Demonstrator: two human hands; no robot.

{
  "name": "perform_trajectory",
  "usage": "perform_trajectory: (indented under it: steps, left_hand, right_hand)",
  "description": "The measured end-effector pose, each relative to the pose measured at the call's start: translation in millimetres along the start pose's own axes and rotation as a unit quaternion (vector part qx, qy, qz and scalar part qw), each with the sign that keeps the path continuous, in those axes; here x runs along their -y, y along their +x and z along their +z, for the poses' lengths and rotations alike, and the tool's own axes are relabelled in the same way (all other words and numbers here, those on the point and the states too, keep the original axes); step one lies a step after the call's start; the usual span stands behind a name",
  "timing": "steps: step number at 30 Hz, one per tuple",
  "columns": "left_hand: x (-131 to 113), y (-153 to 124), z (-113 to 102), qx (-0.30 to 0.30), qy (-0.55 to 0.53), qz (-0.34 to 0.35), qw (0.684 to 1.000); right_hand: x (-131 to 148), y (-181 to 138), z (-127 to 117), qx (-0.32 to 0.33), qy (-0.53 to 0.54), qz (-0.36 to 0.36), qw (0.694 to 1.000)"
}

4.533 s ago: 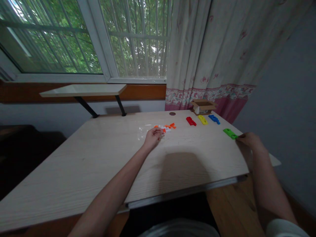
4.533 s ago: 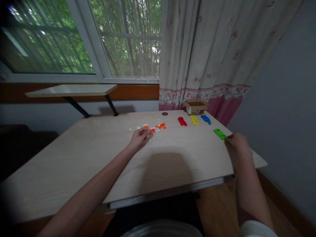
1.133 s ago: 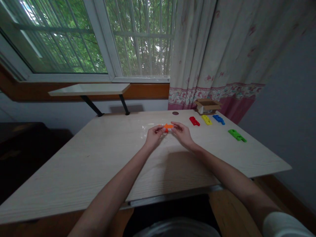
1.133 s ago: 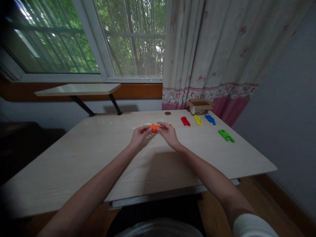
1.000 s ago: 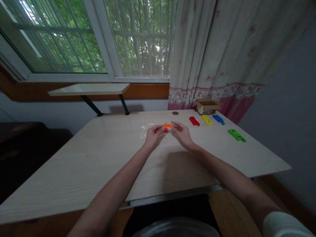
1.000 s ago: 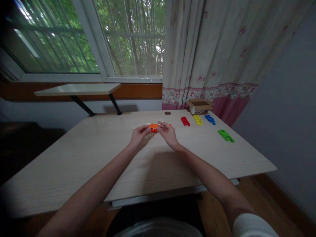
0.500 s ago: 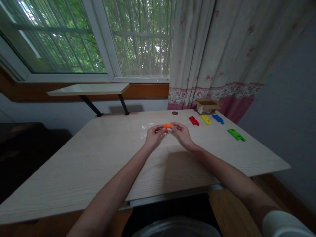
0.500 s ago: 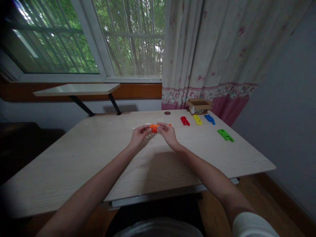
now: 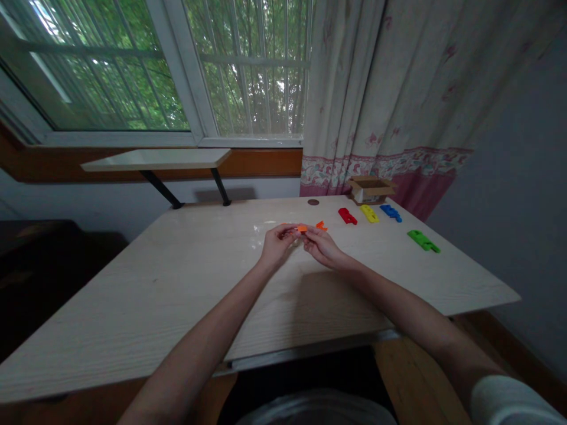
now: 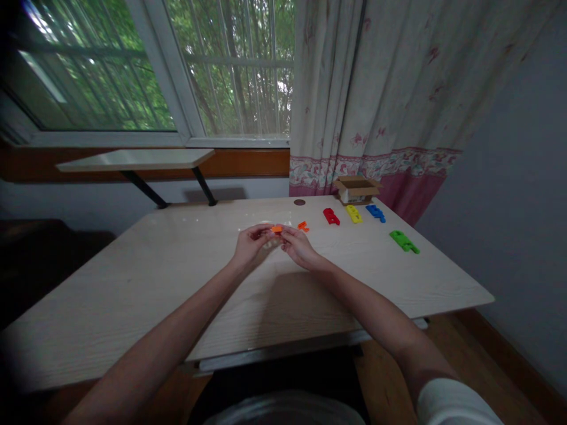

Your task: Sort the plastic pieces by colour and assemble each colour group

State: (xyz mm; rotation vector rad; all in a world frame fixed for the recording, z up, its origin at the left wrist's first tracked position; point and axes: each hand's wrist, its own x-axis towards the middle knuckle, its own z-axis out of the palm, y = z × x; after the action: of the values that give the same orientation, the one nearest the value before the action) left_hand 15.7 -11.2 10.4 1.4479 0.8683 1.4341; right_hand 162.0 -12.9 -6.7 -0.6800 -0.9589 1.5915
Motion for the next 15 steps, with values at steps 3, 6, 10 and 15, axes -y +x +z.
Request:
perform_trajectory:
  steps: [3, 6, 10, 15]
  left_hand:
    - [-2.5, -1.0, 1.4, -0.004, -0.011, -0.004, 1.0]
    - [-4.9, -1.7, 2.2, -0.013, -0.022, -0.005, 1.0]
    - [-4.8, -1.7, 2.1, -0.009, -0.022, 0.002, 1.0]
    - [-2.5, -0.8, 1.5, -0.007, -0.024, -0.005, 1.0]
  right_hand:
    - [0.3, -1.5, 1.1, 0.008, 0.037, 0.022, 0.999]
    - [0.8, -2.2, 1.0, 0.008, 0.047, 0.03, 0.998]
    - [1.0, -1.9, 0.6, 0.014, 0.046, 0.033, 0.998]
    - [0.4, 0.0, 0.0, 0.005, 0.023, 0.014, 1.0]
